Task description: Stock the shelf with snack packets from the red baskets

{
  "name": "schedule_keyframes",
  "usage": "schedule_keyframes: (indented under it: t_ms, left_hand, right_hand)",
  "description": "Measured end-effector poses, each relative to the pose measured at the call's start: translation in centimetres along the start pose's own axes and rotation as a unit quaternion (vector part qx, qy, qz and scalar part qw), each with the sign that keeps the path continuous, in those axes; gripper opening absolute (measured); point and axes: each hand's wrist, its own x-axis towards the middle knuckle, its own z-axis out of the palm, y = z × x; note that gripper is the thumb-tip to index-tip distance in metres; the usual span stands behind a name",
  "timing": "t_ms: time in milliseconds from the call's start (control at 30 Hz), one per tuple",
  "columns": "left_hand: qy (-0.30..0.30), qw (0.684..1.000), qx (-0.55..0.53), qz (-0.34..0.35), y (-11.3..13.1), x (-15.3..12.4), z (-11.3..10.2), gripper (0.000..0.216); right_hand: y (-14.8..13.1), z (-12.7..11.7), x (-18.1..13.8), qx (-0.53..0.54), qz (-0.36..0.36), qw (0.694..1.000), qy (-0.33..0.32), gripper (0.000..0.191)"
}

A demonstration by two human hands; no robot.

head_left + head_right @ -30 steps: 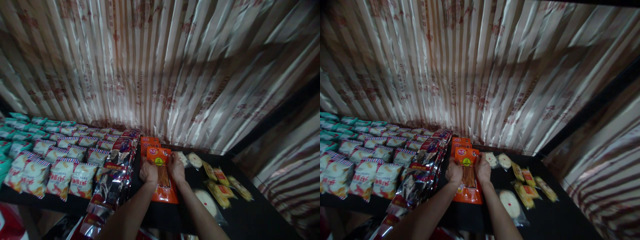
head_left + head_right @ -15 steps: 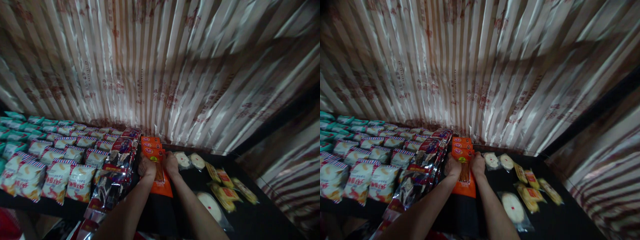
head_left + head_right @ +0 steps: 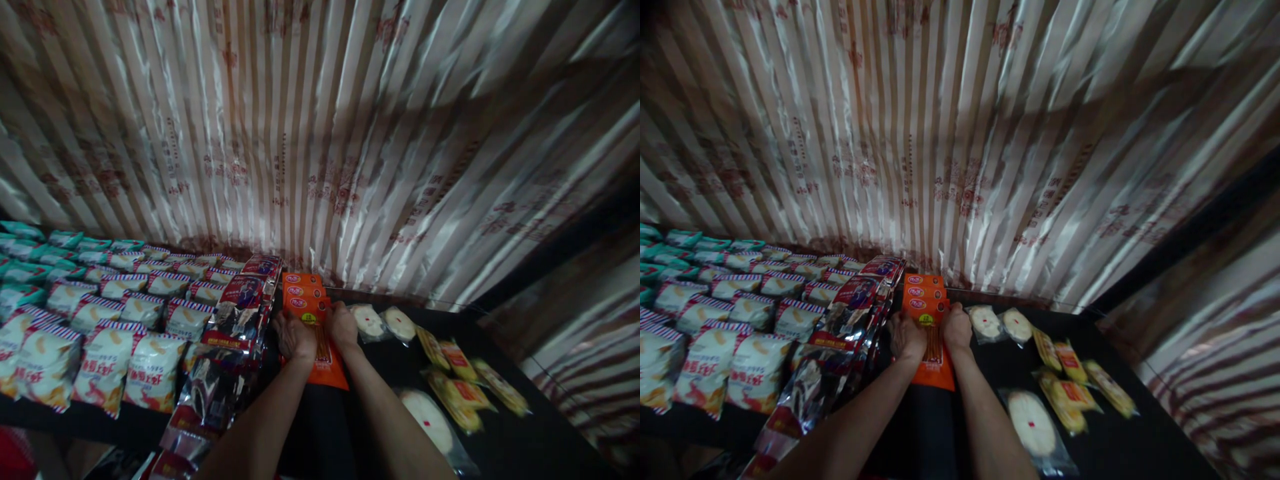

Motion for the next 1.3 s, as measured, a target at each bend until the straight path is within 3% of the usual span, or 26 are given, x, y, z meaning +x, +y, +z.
schedule_keyframes:
  t_ms: [367, 567, 767, 1100, 1300]
  left_hand:
    - [0.042, 0.998, 0.049, 0.026, -1.1, -0.5, 1.9, 0.044]
    - [0.065, 0.996, 0.055, 0.036, -1.5, -0.8, 2.9, 0.043]
    - [0.071, 0.996, 0.044, 0.022, -1.3, -0.7, 2.7, 0.046]
    - [0.059, 0.996, 0.047, 0.042, -1.6, -0.3, 2.8, 0.047]
    - [0.062, 0.996, 0.055, 0.045, -1.8, -0.4, 3.1, 0.047]
  right_hand:
    - [-0.6, 0.6, -1.5, -0.031, 0.009, 0.999, 0.016, 0.034]
    - [-0.1, 2.0, -1.0, -0.019, -0.089, 0.992, 0.084, 0.031]
    - [0.3, 2.8, -0.3, 0.011, -0.113, 0.989, 0.089, 0.037]
    - [0.6, 2.4, 0.7, 0.114, -0.021, 0.993, 0.023, 0.039]
    - [0.5, 2.3, 0.8, 0.111, 0.007, 0.994, 0.009, 0.039]
